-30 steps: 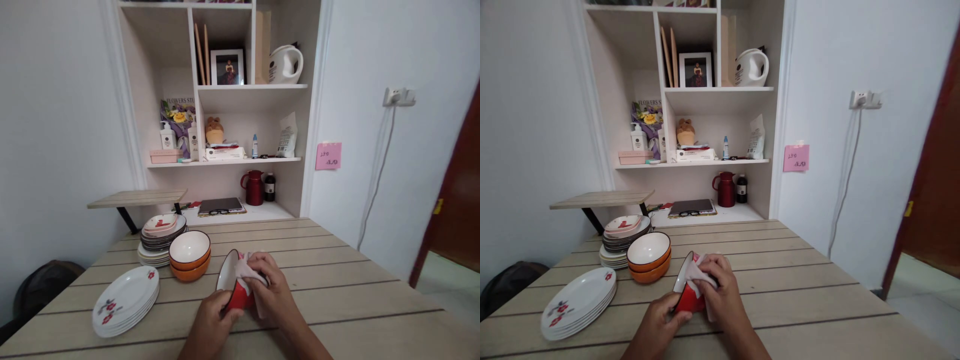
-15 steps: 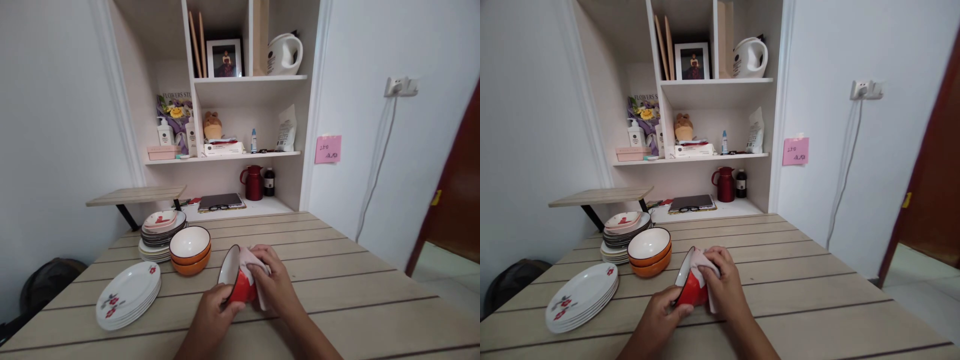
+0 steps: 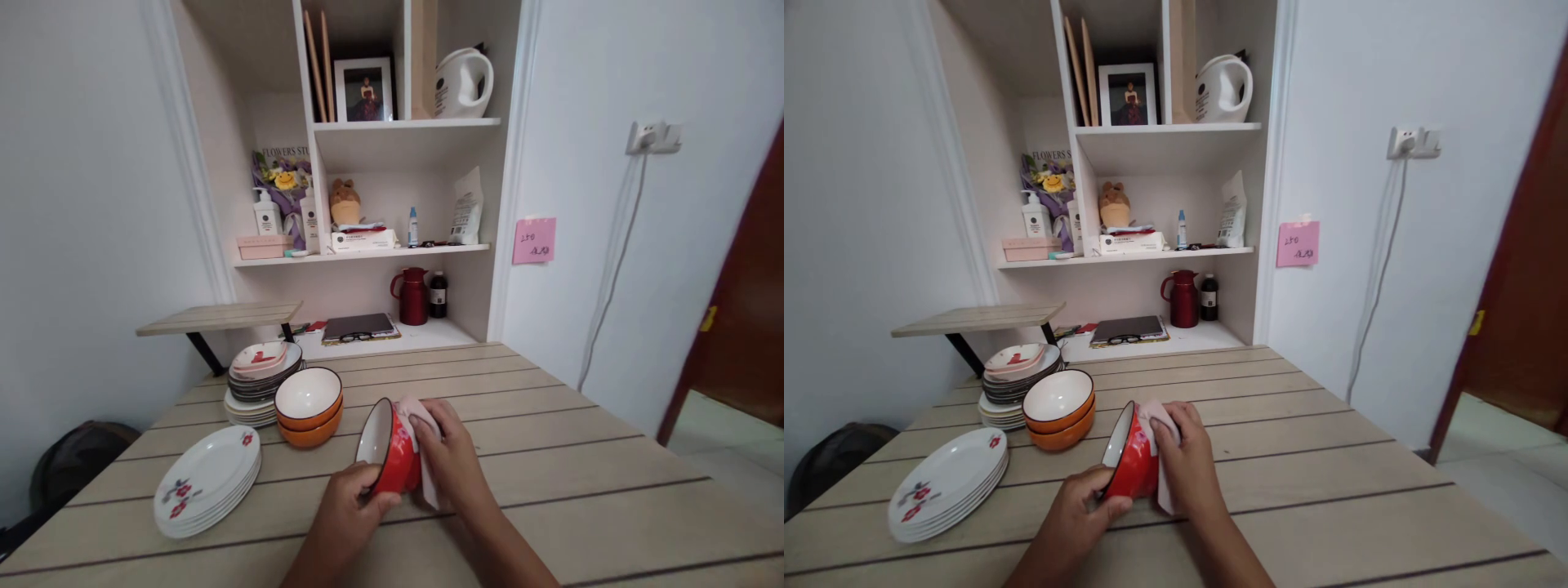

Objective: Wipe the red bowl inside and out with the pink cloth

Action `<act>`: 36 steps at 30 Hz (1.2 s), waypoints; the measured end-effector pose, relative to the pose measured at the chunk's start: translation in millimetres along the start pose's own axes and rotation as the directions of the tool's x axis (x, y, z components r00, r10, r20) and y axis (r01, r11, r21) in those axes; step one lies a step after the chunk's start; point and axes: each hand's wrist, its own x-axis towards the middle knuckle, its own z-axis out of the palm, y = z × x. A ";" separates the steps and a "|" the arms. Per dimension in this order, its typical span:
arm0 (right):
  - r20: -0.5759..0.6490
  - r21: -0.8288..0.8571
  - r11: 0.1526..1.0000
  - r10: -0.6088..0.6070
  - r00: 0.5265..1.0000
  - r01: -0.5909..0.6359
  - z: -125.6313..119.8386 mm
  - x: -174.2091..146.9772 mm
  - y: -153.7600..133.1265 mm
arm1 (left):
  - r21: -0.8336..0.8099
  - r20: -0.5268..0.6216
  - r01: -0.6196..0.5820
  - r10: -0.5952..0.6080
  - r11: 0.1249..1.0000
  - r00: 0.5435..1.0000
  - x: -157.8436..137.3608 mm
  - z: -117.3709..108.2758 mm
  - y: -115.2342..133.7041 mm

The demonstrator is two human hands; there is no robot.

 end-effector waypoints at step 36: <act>-0.009 -0.035 0.998 -0.052 0.999 0.052 3.0 -0.4 23.1 | 0.146 0.023 0.027 -0.030 0.989 0.999 8.8 5.6 -27.0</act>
